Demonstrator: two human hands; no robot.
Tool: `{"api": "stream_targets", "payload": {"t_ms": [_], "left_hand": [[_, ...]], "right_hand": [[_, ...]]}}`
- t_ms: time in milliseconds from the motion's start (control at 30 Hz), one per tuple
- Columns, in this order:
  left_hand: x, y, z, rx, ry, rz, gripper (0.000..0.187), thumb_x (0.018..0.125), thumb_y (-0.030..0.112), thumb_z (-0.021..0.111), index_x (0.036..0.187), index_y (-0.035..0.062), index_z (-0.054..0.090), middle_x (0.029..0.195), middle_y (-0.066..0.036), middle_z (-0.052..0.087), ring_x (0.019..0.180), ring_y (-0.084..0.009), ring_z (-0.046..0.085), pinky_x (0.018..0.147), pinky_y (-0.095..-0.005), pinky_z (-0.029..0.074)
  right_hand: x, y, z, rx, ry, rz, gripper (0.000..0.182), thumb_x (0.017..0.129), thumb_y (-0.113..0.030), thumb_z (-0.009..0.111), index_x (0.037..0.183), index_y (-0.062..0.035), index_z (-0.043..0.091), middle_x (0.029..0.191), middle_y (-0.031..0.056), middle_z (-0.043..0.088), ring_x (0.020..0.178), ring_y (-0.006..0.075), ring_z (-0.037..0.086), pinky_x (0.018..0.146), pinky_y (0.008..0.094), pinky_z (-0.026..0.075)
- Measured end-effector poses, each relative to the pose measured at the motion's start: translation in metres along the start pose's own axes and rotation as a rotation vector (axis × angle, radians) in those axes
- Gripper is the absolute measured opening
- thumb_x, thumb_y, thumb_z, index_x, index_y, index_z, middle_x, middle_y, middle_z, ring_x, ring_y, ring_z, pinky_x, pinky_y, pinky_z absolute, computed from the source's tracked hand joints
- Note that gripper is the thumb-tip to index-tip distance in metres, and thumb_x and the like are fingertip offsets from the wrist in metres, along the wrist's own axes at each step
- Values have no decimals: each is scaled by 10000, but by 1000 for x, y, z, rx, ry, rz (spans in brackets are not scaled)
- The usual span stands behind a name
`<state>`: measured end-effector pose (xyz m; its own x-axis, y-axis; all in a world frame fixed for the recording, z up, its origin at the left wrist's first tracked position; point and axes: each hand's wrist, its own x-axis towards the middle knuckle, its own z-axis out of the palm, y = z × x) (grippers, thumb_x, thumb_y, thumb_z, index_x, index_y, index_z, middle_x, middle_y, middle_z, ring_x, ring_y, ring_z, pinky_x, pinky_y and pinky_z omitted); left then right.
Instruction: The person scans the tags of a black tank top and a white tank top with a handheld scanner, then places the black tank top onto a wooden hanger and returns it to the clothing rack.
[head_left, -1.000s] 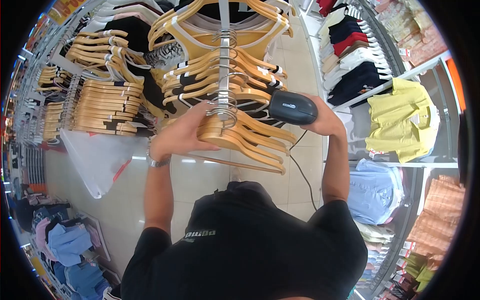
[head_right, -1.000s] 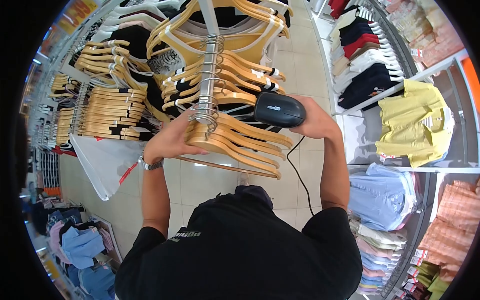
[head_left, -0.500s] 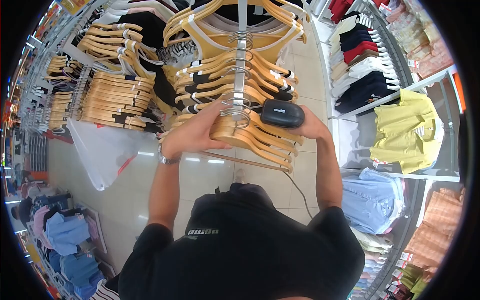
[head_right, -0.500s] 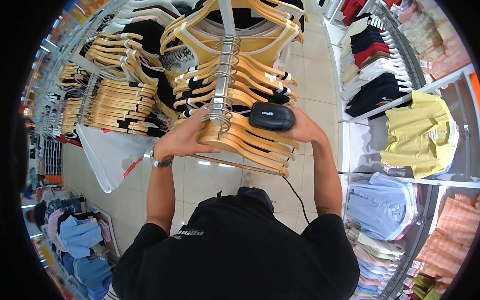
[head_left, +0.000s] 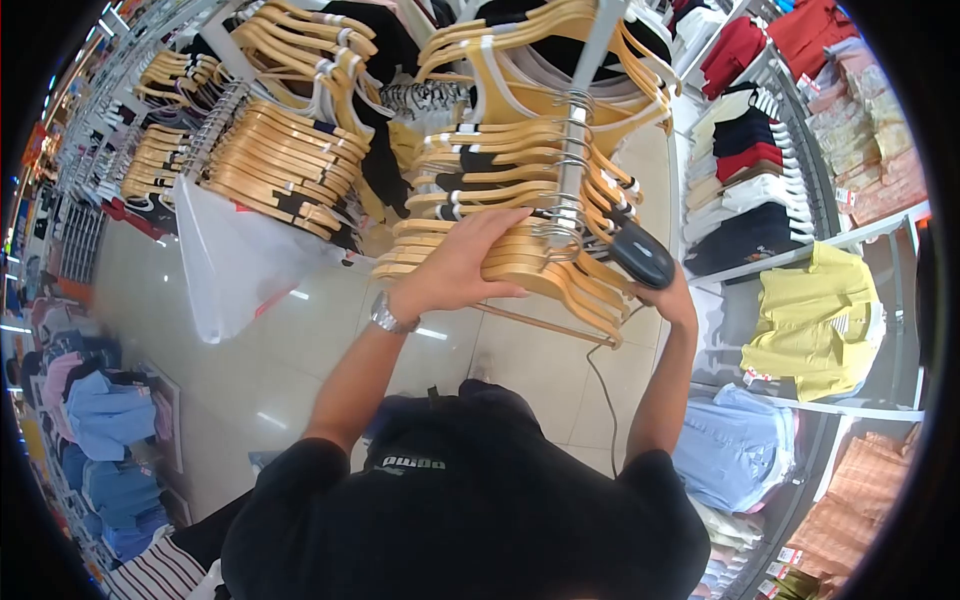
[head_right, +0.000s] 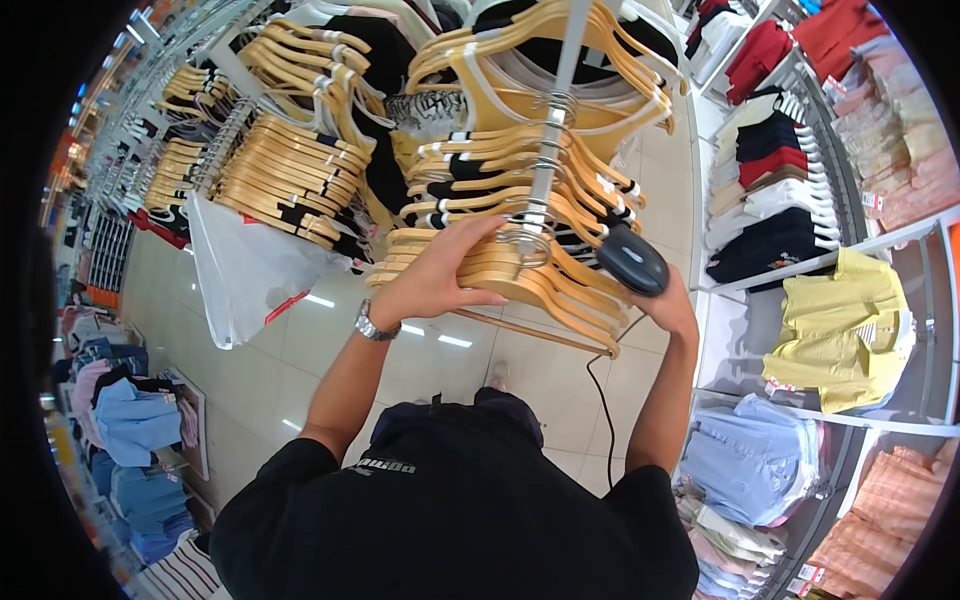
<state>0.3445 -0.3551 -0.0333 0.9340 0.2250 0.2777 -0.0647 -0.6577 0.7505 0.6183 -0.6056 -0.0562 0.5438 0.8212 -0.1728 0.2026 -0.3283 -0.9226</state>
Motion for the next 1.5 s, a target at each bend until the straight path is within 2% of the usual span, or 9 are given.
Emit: {"api": "stream_targets", "payload": {"t_ms": [133, 333, 500, 567, 667, 867, 1033, 1167, 1500], "left_hand": [[-34, -14, -9, 260, 87, 4, 909, 752, 380, 836, 1486, 85, 389, 1457, -145, 447, 1331, -348, 426, 1122, -442, 333], [-146, -32, -59, 59, 234, -82, 593, 866, 283, 752, 1378, 82, 529, 1398, -125, 515, 1286, -312, 486, 1090, -428, 382], [-263, -49, -113, -94, 512, -205, 245, 903, 145, 691, 1123, 39, 683, 1097, -122, 672, 1027, -279, 638, 942, -372, 487], [-303, -55, -135, -64, 651, -242, 185, 908, 104, 675, 1075, 29, 691, 1029, -115, 687, 969, -266, 653, 922, -366, 494], [-355, -65, -163, -47, 841, -312, 152, 916, 60, 651, 1056, 14, 690, 977, -98, 693, 896, -210, 652, 858, -327, 502], [-433, -86, -196, -122, 958, -444, 174, 941, 62, 609, 1083, -6, 684, 1007, -107, 683, 930, -185, 645, 858, -304, 498], [-440, -99, -207, -129, 900, -363, 223, 951, -15, 509, 1090, -4, 682, 1059, -132, 682, 967, -248, 653, 888, -327, 495], [-416, -124, -220, -82, 741, -292, 328, 888, -96, 469, 1142, -3, 656, 1145, -156, 665, 1052, -319, 628, 947, -373, 481], [-367, -199, -232, 513, 81, -353, 594, 771, 80, 712, 1330, -1, 526, 1434, -216, 468, 1366, -408, 406, 1121, -473, 363]], "right_hand": [[-35, 29, -1, 1, 306, -72, 414, 681, 16, 783, 1064, 35, 628, 856, 82, 681, 627, 121, 622, 581, 286, 505], [-107, -50, 84, 486, 497, -324, 512, 616, 23, 746, 1110, 36, 611, 1002, 188, 668, 918, 274, 673, 785, 405, 550], [-130, -64, 141, 539, -170, -553, 478, 621, -84, 779, 1036, 36, 574, 903, 239, 598, 553, 296, 626, 498, 359, 544], [-108, -114, 206, 403, -424, -649, 511, 652, -77, 767, 1093, 100, 580, 860, 233, 633, 584, 302, 646, 505, 389, 548], [-91, -137, 292, 287, -535, -138, 495, 722, -33, 806, 1155, 80, 596, 1034, 200, 679, 799, 239, 688, 686, 342, 553], [-70, -196, 442, 283, -836, 34, 588, 748, 32, 819, 1277, 13, 562, 1107, 145, 707, 965, 186, 695, 839, 326, 566], [-62, -192, 499, 67, -944, 150, 700, 742, -24, 822, 1368, 9, 512, 1348, 168, 608, 1131, 234, 646, 941, 374, 533], [-49, -199, 521, -124, -1189, -116, 684, 767, -71, 825, 1377, 11, 526, 1382, 143, 594, 1173, 249, 627, 1009, 363, 479], [15, -246, 595, 207, -1498, -543, 687, 751, -146, 826, 1331, 52, 514, 1268, 197, 618, 1126, 289, 605, 1003, 382, 451]]}}
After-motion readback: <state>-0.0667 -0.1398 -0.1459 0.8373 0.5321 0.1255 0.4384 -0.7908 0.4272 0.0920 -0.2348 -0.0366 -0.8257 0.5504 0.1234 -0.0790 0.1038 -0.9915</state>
